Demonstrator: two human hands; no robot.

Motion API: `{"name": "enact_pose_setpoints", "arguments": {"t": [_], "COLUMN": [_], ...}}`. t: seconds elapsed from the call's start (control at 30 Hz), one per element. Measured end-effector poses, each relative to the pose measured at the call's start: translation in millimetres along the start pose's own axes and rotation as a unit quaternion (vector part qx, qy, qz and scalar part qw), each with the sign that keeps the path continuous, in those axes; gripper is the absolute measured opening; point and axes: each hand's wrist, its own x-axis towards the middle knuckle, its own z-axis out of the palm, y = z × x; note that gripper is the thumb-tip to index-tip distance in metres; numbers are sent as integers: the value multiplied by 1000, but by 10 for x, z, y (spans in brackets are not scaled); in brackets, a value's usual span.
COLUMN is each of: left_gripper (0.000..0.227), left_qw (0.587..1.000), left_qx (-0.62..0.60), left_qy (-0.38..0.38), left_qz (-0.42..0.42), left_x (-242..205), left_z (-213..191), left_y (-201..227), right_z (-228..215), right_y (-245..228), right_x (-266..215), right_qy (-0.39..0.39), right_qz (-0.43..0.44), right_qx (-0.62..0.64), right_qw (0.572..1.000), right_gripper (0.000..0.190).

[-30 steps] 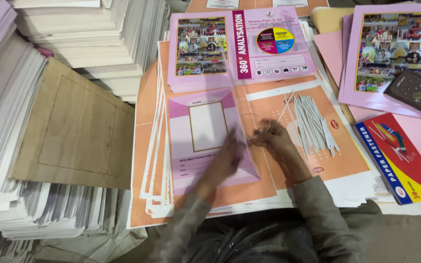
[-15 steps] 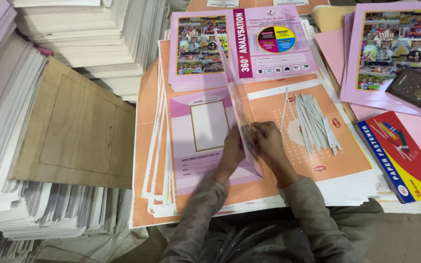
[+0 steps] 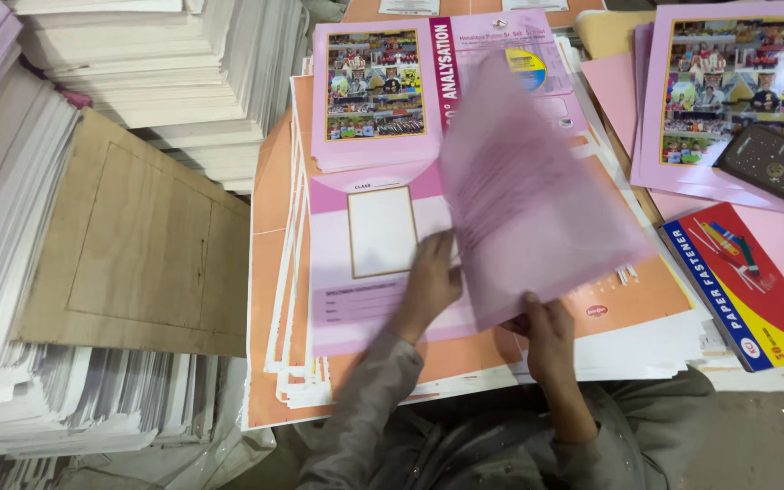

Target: The person assembles pink folders by inserting white plastic fasteners into the spine slots. They open the folders, align the fasteners, and press them into place, repeating this process for multiple units.

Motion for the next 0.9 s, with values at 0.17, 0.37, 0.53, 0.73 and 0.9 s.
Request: {"name": "enact_pose_setpoints", "arguments": {"t": [0.17,0.37,0.53,0.73,0.9], "left_gripper": [91,95,86,76,51], "left_qw": [996,985,987,989,990], "left_qx": [-13,136,136,107,21], "left_qy": [-52,-84,-74,-82,-127], "left_qz": [-72,-61,-47,-62,-54], "left_x": [-52,-100,-165,-60,-52], "left_z": [-200,-144,-175,-303,-345], "left_y": [-359,-205,-79,38,29], "right_z": [-182,-523,98,971,944], "right_y": [137,-155,-252,202,317], "right_x": [-101,-224,991,1994,2140], "right_qy": [-1,-270,-166,-116,-107], "right_qz": [135,183,-187,-288,-186], "right_qx": [193,-122,-388,-505,-477], "right_qw": [972,938,887,806,852], "right_gripper": [29,40,22,22,24]}}
